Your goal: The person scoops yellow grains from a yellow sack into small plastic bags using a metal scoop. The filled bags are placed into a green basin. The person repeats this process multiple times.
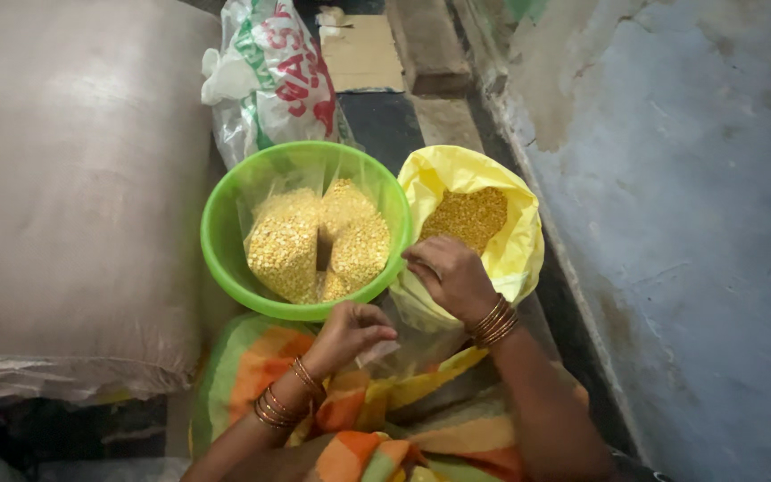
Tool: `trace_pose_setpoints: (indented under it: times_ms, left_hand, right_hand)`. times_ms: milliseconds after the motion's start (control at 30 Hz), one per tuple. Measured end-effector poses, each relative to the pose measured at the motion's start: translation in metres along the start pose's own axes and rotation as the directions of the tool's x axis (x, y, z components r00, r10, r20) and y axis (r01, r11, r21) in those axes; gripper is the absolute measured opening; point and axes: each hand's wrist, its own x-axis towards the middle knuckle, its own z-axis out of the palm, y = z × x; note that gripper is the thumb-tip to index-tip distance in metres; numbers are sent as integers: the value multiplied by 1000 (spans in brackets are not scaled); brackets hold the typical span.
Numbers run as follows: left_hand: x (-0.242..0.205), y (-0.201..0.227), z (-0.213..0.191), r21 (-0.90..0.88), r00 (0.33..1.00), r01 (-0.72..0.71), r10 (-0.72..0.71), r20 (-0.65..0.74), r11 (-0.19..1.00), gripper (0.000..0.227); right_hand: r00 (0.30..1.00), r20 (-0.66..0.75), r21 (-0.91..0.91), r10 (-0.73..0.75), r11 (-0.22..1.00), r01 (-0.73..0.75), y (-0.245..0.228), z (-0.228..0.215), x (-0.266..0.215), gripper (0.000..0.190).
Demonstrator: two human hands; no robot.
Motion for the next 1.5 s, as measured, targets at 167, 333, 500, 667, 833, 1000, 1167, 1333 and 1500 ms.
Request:
trace_pose_setpoints:
  times_ms: [167, 333, 500, 667, 833, 1000, 1167, 1333, 1500]
  left_hand:
    - [-4, 11, 8, 10, 976, 140, -137, -172, 990, 33]
    - [-15, 35, 17, 255, 930, -146, 221, -293, 956, 38]
    - [-19, 45, 31, 690, 731, -404, 666, -151, 600, 37]
    - [-19, 45, 24, 443, 864, -260, 412, -289, 858, 27]
    - [-12, 61, 27, 537, 848, -181, 407, -339, 824, 24]
    - [-13, 83, 25, 493, 749, -187, 448, -488, 850, 57]
    - [-16, 85, 15, 751, 642, -287, 701, -311, 595, 27]
    - [-8, 81, 7, 775, 587, -235, 721, -367, 586, 23]
    - [-3, 88, 31, 790, 653, -328, 729, -206, 517, 27]
  right_hand:
    - [971, -236, -52, 25, 998, -38, -19, -3, -4, 26]
    - [897, 4, 41, 442, 896, -442, -38, 1, -14, 35]
    - [924, -291, 85, 247, 969, -232, -43, 4, -21, 32]
    - [800, -576, 98, 165, 986, -133, -36, -12, -32, 13]
    - [872, -469, -110, -142, 989, 102, -33, -7, -29, 15]
    - [943, -177, -142, -281, 956, 258, -56, 16, -29, 12]
    - [921, -254, -227, -295, 944, 239, -71, 6, -32, 17]
    - [811, -262, -196, -523, 852, 486, -76, 2, -41, 18]
    - [995, -57, 240, 83, 968, -67, -54, 26, -30, 37]
